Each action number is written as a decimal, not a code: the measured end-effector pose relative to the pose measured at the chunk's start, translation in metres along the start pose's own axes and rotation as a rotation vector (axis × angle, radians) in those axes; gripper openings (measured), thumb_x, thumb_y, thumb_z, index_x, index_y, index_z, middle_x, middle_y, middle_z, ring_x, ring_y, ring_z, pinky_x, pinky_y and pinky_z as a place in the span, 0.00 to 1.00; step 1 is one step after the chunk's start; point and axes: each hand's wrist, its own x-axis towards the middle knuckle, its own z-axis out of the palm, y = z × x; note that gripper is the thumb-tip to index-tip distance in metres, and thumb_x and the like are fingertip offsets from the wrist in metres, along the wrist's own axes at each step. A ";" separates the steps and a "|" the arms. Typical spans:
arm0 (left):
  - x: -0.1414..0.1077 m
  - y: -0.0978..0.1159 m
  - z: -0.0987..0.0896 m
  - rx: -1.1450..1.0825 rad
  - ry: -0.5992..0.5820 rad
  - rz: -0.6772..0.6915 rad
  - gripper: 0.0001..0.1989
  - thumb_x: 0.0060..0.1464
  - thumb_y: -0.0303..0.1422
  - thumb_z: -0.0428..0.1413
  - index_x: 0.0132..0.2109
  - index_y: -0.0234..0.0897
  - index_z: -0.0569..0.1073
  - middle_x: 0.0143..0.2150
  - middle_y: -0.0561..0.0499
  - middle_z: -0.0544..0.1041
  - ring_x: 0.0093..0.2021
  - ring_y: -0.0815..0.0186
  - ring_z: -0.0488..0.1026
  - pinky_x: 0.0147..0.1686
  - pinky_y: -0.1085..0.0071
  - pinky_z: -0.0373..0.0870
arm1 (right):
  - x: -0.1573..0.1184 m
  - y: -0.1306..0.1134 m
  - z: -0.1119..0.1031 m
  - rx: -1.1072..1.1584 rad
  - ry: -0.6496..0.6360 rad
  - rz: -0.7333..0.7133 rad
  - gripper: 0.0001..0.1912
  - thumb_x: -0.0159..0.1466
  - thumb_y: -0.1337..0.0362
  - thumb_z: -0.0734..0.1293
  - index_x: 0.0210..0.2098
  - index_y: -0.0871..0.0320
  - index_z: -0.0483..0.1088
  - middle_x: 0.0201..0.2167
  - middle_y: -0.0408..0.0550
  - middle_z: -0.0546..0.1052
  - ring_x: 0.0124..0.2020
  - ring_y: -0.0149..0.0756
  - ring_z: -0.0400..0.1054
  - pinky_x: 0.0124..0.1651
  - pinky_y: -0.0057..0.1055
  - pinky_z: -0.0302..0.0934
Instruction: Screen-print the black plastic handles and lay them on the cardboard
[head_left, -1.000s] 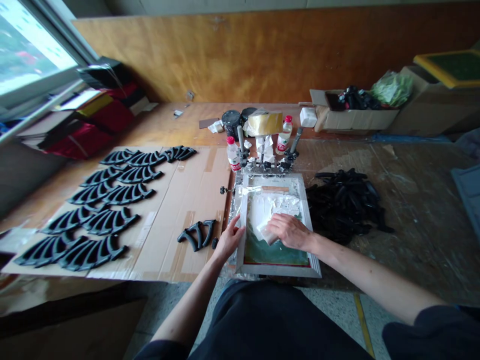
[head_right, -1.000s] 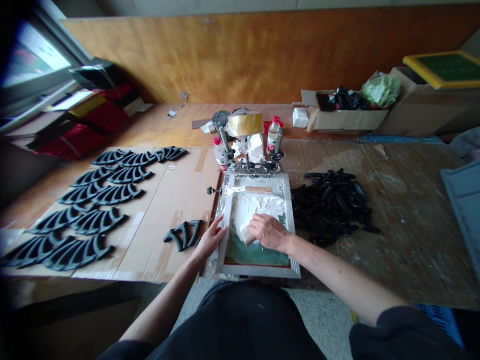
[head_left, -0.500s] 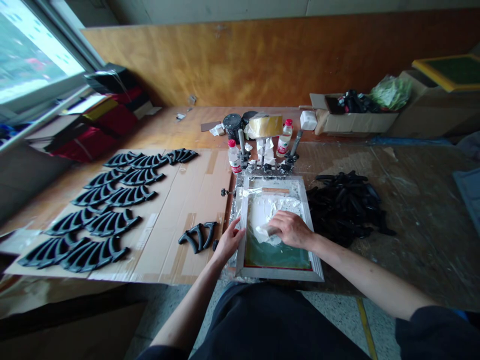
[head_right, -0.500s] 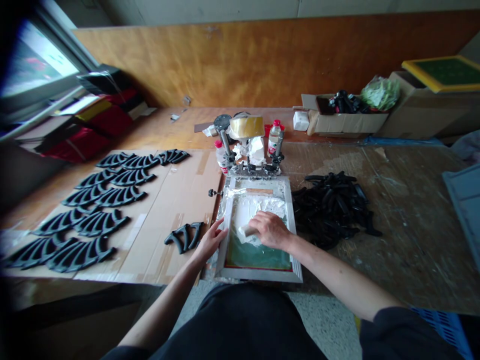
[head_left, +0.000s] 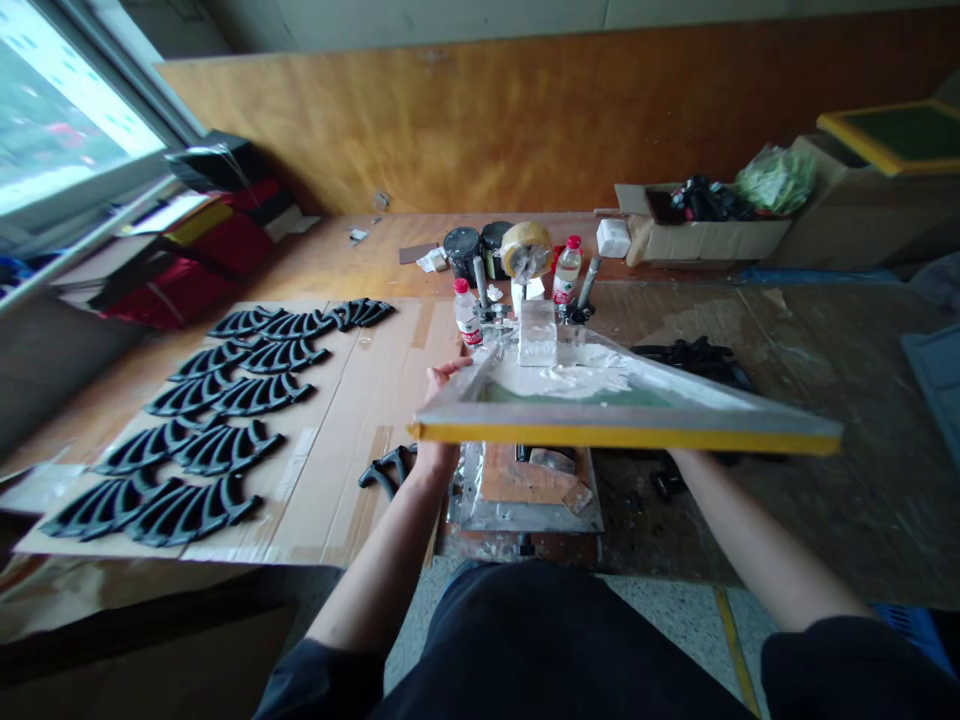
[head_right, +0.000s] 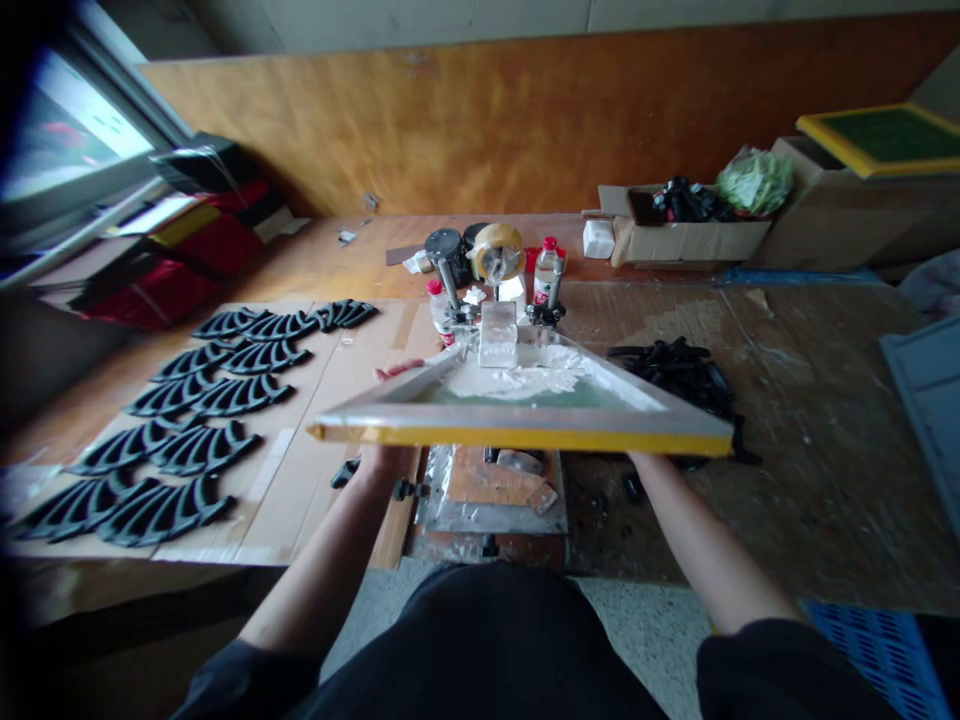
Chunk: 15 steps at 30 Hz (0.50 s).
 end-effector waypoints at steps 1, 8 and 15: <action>0.007 0.004 0.005 -0.014 -0.002 0.039 0.28 0.58 0.55 0.45 0.49 0.37 0.72 0.36 0.49 0.75 0.37 0.65 0.73 0.33 0.72 0.69 | -0.016 -0.007 0.011 -0.013 -0.070 -0.058 0.19 0.67 0.58 0.59 0.32 0.66 0.75 0.26 0.46 0.77 0.26 0.29 0.67 0.30 0.24 0.66; -0.037 -0.042 0.026 -0.094 0.024 -0.237 0.27 0.56 0.53 0.51 0.50 0.36 0.68 0.41 0.43 0.77 0.36 0.64 0.74 0.29 0.73 0.69 | -0.085 -0.084 0.063 -0.079 -0.382 -0.077 0.06 0.65 0.64 0.65 0.35 0.60 0.69 0.34 0.53 0.75 0.38 0.40 0.70 0.41 0.32 0.63; -0.098 -0.104 -0.003 -0.200 -0.006 -0.729 0.22 0.54 0.51 0.55 0.37 0.34 0.71 0.38 0.43 0.78 0.37 0.60 0.77 0.32 0.69 0.73 | -0.102 -0.113 0.037 0.157 -0.337 -0.399 0.04 0.67 0.65 0.63 0.34 0.56 0.66 0.37 0.48 0.74 0.43 0.39 0.66 0.48 0.34 0.61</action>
